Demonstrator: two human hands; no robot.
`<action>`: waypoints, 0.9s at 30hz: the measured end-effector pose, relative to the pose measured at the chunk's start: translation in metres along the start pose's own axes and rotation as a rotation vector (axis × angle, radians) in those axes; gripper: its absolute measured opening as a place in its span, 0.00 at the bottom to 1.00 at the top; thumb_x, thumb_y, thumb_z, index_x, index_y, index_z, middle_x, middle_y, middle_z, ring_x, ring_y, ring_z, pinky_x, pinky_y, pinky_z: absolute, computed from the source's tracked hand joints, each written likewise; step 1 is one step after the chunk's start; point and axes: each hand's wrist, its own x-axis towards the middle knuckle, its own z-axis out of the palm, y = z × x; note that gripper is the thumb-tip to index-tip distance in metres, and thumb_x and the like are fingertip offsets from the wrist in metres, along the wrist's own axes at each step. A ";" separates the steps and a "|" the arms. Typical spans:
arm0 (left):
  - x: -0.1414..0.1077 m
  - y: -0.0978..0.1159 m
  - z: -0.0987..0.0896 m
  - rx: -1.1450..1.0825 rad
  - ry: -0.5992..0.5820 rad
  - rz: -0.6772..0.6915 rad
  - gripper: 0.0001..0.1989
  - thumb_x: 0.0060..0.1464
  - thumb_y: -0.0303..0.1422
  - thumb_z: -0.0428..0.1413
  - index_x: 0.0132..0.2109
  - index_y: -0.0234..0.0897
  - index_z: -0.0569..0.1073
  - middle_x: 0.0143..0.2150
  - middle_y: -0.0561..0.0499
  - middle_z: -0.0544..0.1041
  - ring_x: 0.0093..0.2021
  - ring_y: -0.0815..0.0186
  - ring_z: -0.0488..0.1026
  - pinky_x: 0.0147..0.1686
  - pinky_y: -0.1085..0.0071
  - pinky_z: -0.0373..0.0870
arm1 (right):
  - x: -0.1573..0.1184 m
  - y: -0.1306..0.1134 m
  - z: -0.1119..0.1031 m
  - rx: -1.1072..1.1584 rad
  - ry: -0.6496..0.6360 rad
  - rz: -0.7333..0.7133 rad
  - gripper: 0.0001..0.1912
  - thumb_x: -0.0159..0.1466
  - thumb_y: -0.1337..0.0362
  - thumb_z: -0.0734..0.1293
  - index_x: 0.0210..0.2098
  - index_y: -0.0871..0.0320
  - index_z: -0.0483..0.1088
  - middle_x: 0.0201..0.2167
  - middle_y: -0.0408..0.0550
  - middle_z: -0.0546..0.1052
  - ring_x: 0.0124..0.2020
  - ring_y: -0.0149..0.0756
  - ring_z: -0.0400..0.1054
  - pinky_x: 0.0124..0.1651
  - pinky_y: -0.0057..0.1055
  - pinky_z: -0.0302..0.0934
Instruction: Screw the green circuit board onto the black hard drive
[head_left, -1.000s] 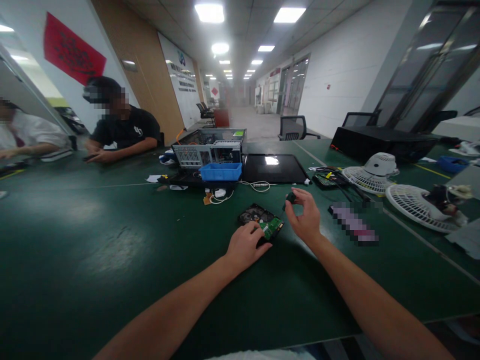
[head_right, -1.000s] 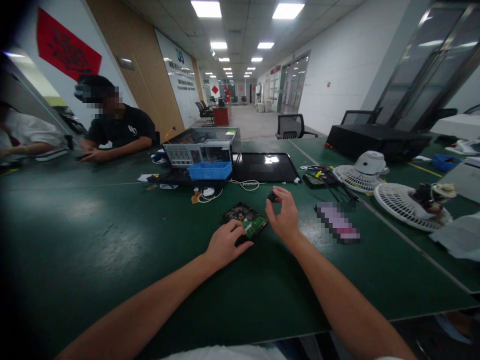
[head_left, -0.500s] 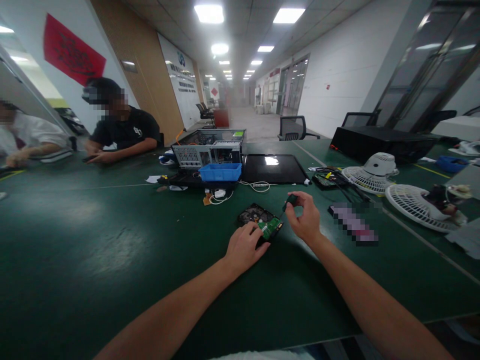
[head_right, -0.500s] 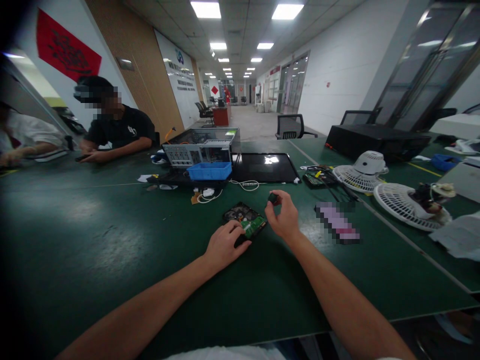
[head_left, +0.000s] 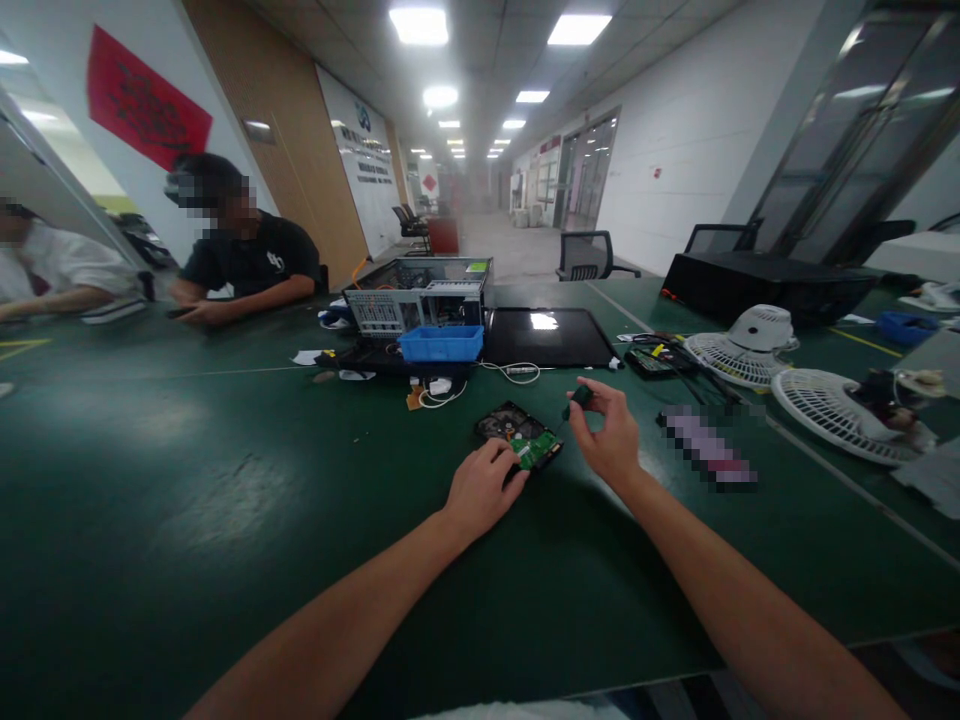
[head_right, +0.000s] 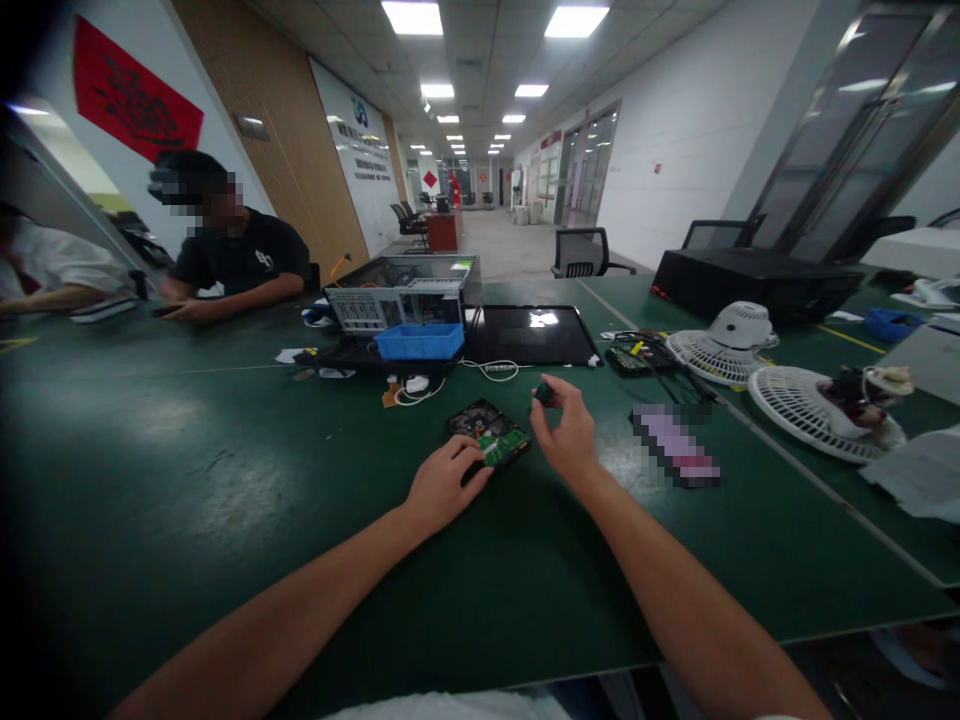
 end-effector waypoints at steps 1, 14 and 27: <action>0.000 0.000 0.000 -0.002 0.002 -0.002 0.07 0.65 0.37 0.57 0.47 0.40 0.74 0.51 0.47 0.74 0.45 0.60 0.75 0.45 0.63 0.76 | 0.000 0.000 0.000 -0.019 0.011 0.001 0.21 0.68 0.58 0.68 0.57 0.54 0.64 0.51 0.55 0.77 0.38 0.39 0.76 0.45 0.43 0.74; -0.001 0.002 -0.002 0.044 0.003 0.014 0.09 0.66 0.37 0.56 0.49 0.40 0.74 0.52 0.46 0.74 0.45 0.60 0.75 0.43 0.63 0.76 | -0.001 0.001 0.000 -0.070 0.026 -0.023 0.22 0.67 0.60 0.69 0.59 0.53 0.64 0.54 0.56 0.76 0.40 0.41 0.76 0.45 0.45 0.74; -0.002 0.001 0.002 0.048 0.016 0.028 0.09 0.66 0.37 0.54 0.48 0.40 0.74 0.50 0.46 0.75 0.45 0.60 0.76 0.45 0.62 0.76 | 0.003 -0.001 -0.005 -0.119 0.025 -0.095 0.19 0.66 0.61 0.70 0.55 0.53 0.66 0.42 0.50 0.75 0.38 0.41 0.73 0.42 0.43 0.72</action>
